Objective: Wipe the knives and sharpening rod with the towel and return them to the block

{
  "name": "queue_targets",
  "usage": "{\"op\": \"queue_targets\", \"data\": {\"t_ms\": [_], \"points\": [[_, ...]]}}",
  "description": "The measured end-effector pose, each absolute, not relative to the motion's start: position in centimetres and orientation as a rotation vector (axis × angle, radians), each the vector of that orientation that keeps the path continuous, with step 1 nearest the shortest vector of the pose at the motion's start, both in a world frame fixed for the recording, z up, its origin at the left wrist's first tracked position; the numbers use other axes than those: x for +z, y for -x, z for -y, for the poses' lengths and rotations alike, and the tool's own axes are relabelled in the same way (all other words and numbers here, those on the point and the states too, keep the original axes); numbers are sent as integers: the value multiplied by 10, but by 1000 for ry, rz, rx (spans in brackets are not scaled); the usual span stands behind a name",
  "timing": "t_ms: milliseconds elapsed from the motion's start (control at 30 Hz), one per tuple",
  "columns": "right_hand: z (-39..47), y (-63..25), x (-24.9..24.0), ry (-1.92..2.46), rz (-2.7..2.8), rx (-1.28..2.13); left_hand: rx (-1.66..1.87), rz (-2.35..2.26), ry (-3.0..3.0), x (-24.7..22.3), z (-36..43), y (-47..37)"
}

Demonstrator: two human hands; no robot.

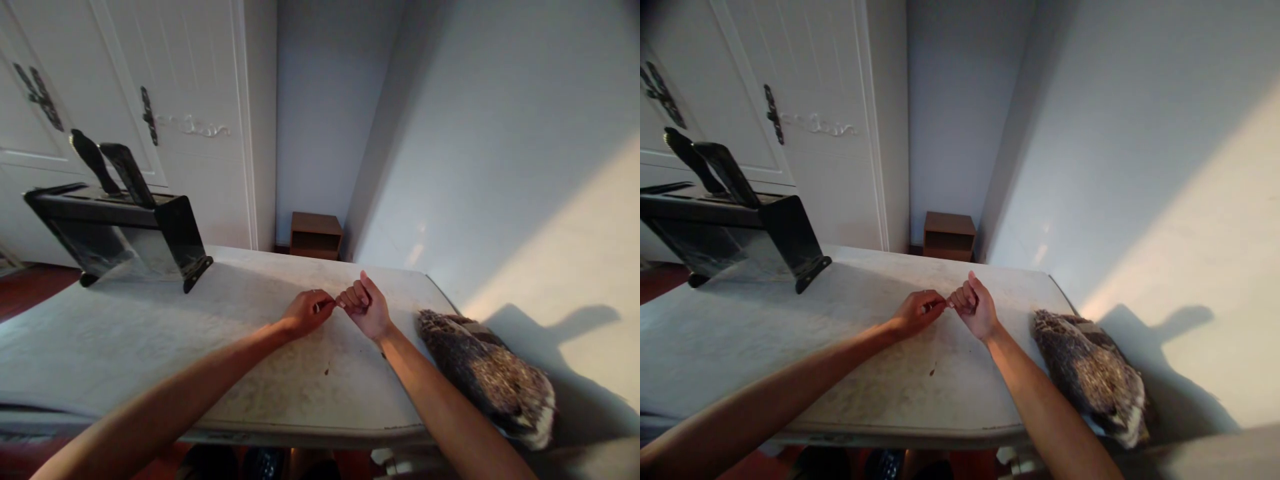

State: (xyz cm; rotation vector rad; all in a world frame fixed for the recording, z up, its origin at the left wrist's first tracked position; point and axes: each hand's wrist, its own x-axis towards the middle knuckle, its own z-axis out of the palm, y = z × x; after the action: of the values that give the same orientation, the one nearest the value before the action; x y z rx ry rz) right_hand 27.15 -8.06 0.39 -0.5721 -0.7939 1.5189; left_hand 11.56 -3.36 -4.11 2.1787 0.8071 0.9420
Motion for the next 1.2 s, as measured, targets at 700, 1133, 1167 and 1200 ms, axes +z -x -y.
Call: {"op": "queue_targets", "data": {"t_ms": [700, 1133, 1167, 1200], "points": [[76, -275, -26, 778, 1214, 1402, 789, -898, -2299, -33, 31, -95], [68, -286, -35, 842, 1214, 1525, 488, -939, -2677, -26, 24, -89], [68, -287, -35, 846, 1220, 1530, 468, -922, -2693, -25, 24, -89], [69, -287, -34, 851, 1226, 1535, 459, -900, -2702, -25, 23, -88]]}}
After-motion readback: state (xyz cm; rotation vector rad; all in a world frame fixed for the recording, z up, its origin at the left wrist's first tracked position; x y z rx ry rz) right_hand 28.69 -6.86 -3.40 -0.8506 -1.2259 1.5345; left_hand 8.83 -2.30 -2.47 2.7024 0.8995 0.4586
